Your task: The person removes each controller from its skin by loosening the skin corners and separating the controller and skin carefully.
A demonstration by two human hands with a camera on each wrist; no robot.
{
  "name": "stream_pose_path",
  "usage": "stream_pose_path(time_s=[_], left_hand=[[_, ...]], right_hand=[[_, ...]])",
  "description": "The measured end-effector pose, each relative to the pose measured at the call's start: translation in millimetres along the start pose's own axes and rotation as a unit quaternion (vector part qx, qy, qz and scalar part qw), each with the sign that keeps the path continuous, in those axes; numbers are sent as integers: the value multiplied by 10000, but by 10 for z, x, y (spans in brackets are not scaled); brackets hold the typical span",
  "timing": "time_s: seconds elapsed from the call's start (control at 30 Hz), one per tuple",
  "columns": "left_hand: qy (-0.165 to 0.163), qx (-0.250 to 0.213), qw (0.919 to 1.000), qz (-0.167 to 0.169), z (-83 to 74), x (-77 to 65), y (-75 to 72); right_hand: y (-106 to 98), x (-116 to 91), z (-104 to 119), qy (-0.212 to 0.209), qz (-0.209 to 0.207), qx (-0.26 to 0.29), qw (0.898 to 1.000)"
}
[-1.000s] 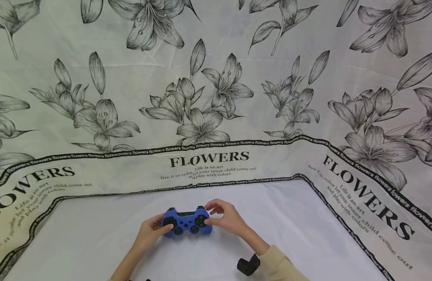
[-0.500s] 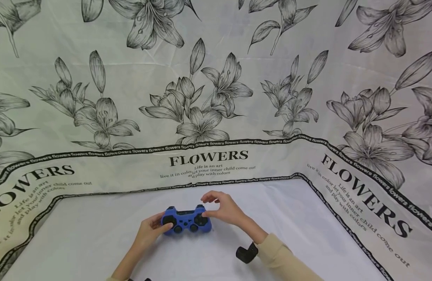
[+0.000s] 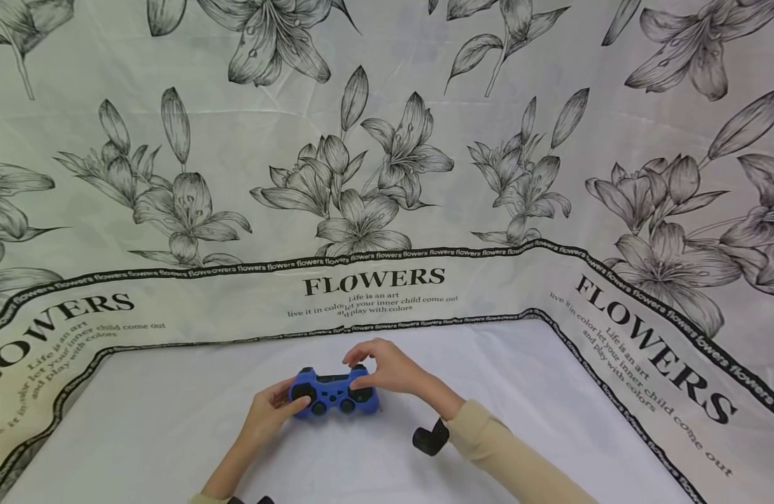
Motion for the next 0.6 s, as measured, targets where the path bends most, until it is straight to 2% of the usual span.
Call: stream_pose_path(time_s=[0.37, 0.6], left_hand=[[25, -115, 9999, 116, -27, 1, 15], [-35, -152, 9998, 77, 5, 9, -1]], right_hand=[[-4, 115, -14, -217, 578, -109, 9980], [38, 204, -18, -403, 832, -669, 9935]])
Point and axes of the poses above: each hand's wrist, its own x-axis towards the middle knuckle, its own y-axis out of the palm, z = x × y, the point moved 2 cm from there along x, towards the middle knuckle, and after that the axes turned 3 degrees about -z, right-handed, at the moved point
